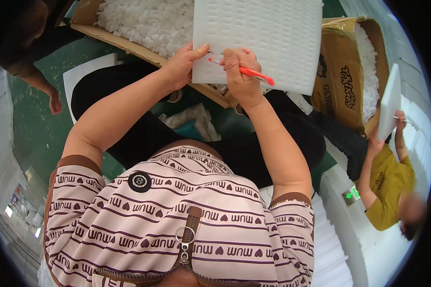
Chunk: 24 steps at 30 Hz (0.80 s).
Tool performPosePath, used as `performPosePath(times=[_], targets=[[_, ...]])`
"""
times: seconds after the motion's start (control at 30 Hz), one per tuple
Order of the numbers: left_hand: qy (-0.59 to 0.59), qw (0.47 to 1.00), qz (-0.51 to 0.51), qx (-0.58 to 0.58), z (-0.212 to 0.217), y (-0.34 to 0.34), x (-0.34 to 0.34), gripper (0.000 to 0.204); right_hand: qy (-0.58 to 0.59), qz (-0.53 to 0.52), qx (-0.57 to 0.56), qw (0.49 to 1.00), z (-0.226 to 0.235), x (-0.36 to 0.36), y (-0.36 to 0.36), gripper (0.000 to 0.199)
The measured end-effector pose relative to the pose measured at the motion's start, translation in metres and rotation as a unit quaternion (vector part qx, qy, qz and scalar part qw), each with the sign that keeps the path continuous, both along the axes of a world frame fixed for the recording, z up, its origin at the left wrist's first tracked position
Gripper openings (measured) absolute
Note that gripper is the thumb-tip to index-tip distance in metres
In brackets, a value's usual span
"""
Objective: The person is marking dots on a foam insert using a red pen and then placing the insert into a cardboard box.
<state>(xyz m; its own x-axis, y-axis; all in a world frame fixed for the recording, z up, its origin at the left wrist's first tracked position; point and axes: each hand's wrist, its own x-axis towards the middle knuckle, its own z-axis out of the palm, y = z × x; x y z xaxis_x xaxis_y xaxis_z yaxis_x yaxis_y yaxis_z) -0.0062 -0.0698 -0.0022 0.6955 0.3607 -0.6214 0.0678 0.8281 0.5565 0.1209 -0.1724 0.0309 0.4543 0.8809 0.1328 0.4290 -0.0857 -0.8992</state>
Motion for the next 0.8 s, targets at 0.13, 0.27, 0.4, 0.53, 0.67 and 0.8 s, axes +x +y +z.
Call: performPosePath(times=[0.13, 0.27, 0.4, 0.53, 0.67, 0.8], targets=[[-0.006, 1.0, -0.009, 0.014, 0.003, -0.003, 0.001, 0.033, -0.208, 0.048, 0.006, 0.977, -0.012, -0.01, 0.005, 0.026], [-0.017, 0.999, -0.02, 0.023, 0.003, -0.008, 0.002, 0.032, -0.216, 0.019, -0.02, 0.976, -0.006, -0.001, 0.0, 0.025], [0.011, 1.0, -0.012, 0.0, 0.0, 0.002, -0.007, 0.032, 0.26, -0.066, -0.047, 0.962, 0.002, -0.001, -0.003, 0.024], [0.002, 0.999, -0.016, -0.029, 0.005, 0.0, -0.002, 0.033, -0.079, 0.076, -0.007, 0.994, -0.006, -0.006, -0.006, 0.022], [-0.025, 0.999, -0.044, 0.008, -0.014, -0.004, -0.008, 0.024, -0.326, 0.099, 0.0, 0.94, -0.028, -0.018, -0.004, 0.008], [0.014, 0.999, -0.028, -0.014, -0.002, 0.009, -0.016, 0.026, -0.33, 0.057, 0.048, 0.941, -0.026, -0.023, 0.011, 0.011]])
